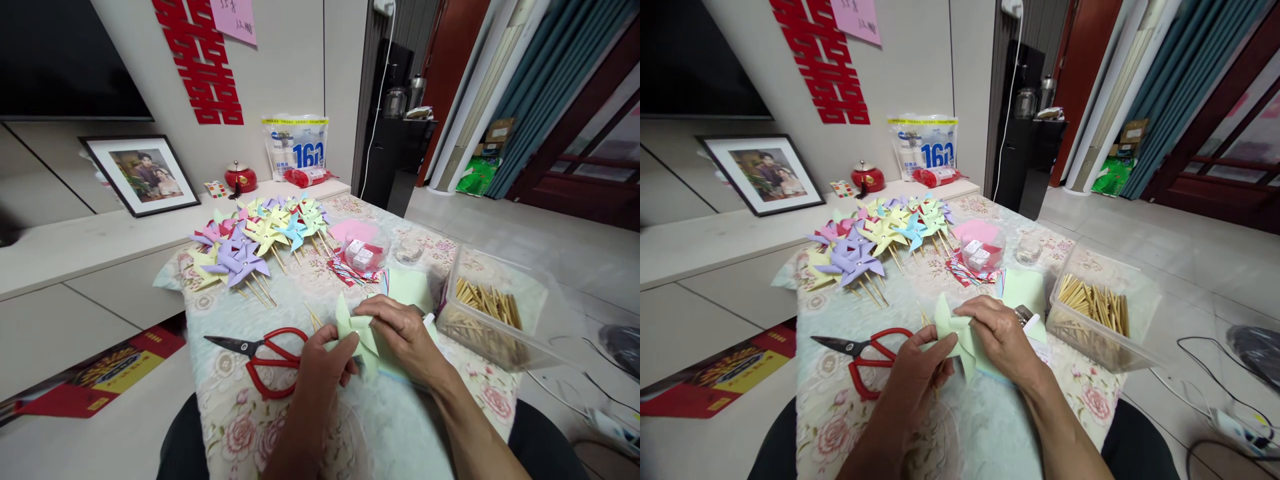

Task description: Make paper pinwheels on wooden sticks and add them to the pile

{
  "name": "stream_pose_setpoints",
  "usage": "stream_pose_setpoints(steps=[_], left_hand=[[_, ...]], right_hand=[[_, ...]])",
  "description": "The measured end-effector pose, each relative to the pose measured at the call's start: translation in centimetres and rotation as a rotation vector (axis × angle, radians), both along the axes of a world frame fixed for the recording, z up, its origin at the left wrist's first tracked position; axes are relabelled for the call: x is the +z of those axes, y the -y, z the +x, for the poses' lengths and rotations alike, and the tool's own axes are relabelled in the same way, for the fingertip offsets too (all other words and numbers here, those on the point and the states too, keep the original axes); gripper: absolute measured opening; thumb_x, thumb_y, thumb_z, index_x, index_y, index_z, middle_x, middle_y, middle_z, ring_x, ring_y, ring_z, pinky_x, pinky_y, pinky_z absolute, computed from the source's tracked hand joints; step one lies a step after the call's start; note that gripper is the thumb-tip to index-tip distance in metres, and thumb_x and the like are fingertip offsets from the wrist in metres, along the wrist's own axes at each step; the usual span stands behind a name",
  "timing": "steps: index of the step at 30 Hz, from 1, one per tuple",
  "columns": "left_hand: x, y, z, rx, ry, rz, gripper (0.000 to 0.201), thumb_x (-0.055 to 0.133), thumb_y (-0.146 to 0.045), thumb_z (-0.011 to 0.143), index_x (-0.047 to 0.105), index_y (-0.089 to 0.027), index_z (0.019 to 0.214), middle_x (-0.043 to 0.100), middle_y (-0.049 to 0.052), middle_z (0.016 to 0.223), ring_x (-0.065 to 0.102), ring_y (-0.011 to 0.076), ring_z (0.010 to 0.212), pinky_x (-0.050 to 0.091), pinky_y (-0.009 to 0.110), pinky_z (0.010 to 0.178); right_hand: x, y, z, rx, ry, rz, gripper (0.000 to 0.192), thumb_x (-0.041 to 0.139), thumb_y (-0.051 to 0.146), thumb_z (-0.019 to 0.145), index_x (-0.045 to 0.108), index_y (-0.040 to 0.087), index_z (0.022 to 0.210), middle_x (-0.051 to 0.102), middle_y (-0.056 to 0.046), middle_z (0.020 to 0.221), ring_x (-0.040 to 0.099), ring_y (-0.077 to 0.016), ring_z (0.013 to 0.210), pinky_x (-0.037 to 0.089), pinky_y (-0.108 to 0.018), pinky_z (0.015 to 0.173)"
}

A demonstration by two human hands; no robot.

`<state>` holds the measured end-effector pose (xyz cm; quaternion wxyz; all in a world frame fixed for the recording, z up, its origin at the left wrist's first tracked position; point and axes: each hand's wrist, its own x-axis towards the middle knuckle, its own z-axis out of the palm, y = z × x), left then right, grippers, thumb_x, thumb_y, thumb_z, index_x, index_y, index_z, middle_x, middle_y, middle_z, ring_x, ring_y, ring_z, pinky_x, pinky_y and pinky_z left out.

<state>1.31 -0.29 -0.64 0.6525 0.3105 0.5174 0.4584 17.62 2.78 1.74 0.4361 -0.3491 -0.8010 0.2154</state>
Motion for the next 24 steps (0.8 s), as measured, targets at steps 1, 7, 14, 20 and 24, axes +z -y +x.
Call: stream_pose_setpoints(steps=[1, 7, 14, 20, 24], left_hand=[[0.1, -0.1, 0.0, 0.02, 0.014, 0.005, 0.032, 0.077, -0.043, 0.067, 0.061, -0.016, 0.076, 0.055, -0.003, 0.042, 0.037, 0.006, 0.036, 0.023, 0.018, 0.039], [1.2, -0.2, -0.3, 0.135, 0.18, 0.04, 0.032, 0.077, -0.038, 0.07, 0.061, -0.014, 0.084, 0.056, -0.004, 0.05, 0.04, 0.0061, 0.043, 0.027, 0.018, 0.043], [1.7, -0.2, -0.1, 0.17, 0.216, 0.026, 0.032, 0.079, -0.035, 0.069, 0.062, -0.013, 0.085, 0.055, -0.004, 0.048, 0.04, 0.006, 0.043, 0.026, 0.018, 0.042], [1.0, 0.0, 0.0, 0.136, 0.17, 0.061, 0.03, 0.077, -0.037, 0.073, 0.063, -0.013, 0.086, 0.056, -0.004, 0.047, 0.04, 0.0061, 0.041, 0.027, 0.018, 0.043], [1.2, 0.0, 0.2, 0.152, 0.203, 0.062, 0.028, 0.077, -0.035, 0.073, 0.063, -0.013, 0.085, 0.056, -0.003, 0.052, 0.041, 0.0065, 0.043, 0.029, 0.019, 0.043]], right_hand=[[0.0, 0.0, 0.0, -0.036, -0.017, 0.001, 0.03, 0.048, 0.011, 0.097, 0.068, 0.022, 0.115, 0.069, -0.008, 0.109, 0.063, -0.0193, 0.104, 0.048, -0.032, 0.09], [0.1, 0.4, -0.5, -0.23, -0.24, -0.22, 0.014, 0.06, 0.03, 0.093, 0.07, 0.021, 0.097, 0.068, -0.005, 0.09, 0.061, -0.0181, 0.081, 0.048, -0.03, 0.074], [0.2, 0.6, -1.4, -0.084, -0.341, -0.651, 0.033, 0.066, 0.048, 0.085, 0.067, 0.015, 0.081, 0.055, 0.001, 0.067, 0.046, -0.012, 0.062, 0.037, -0.025, 0.059], [-0.1, 0.5, -1.5, -0.04, -0.299, -0.723, 0.038, 0.068, 0.052, 0.082, 0.065, 0.014, 0.081, 0.049, 0.004, 0.065, 0.041, -0.0105, 0.06, 0.031, -0.024, 0.057], [-0.1, 0.4, -1.4, -0.056, -0.306, -0.72, 0.039, 0.068, 0.054, 0.082, 0.065, 0.015, 0.082, 0.051, 0.003, 0.066, 0.043, -0.0113, 0.061, 0.033, -0.024, 0.058]])
